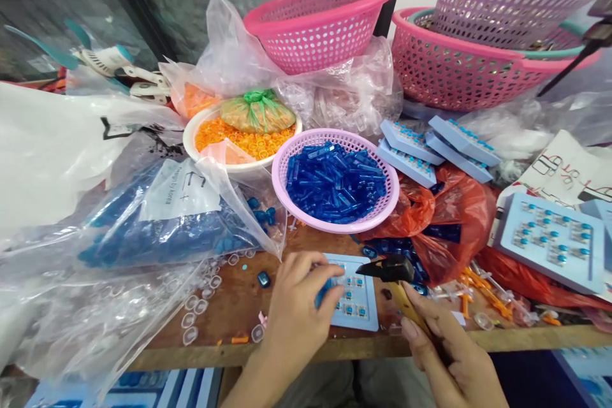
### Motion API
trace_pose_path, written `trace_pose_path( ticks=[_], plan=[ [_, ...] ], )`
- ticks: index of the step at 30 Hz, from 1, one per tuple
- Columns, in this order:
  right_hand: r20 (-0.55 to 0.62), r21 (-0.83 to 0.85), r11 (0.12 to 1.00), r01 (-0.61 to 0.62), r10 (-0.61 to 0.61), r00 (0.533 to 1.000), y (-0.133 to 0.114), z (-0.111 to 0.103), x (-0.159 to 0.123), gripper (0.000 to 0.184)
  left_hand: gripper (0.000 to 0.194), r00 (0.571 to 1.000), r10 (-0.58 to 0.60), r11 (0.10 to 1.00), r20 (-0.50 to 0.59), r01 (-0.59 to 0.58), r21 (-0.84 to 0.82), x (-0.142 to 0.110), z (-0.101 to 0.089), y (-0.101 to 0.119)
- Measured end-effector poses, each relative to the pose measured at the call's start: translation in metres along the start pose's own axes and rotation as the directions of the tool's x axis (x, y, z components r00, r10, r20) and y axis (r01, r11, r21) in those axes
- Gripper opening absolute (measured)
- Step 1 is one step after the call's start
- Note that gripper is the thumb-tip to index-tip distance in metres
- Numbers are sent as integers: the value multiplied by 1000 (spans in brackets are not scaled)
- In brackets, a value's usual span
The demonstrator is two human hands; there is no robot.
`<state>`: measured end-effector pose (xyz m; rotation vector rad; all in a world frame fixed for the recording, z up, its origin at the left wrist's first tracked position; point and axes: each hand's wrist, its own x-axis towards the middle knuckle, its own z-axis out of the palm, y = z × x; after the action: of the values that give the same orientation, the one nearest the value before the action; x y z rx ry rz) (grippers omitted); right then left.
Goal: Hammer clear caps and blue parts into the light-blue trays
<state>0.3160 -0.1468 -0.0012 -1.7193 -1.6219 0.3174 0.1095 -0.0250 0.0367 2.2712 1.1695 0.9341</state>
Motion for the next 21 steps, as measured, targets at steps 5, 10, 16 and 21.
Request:
trace_pose_path(
  ticks=[5,10,16,21],
  plan=[
    [-48,-7,1000,25,-25,999,-5,-5,-2,34,22,979,-102,991,178,84,104,9,24,5],
    [-114,4,998,56,-55,992,-16,-8,-3,36,23,971,-124,989,206,104,108,8,22,2],
    [56,-24,982,187,-186,981,-14,-4,4,55,28,948,-165,986,272,154,61,11,21,-2],
    [-8,-2,982,189,-189,982,-16,-1,2,53,25,957,-136,990,255,124,64,11,24,-3]
  ],
)
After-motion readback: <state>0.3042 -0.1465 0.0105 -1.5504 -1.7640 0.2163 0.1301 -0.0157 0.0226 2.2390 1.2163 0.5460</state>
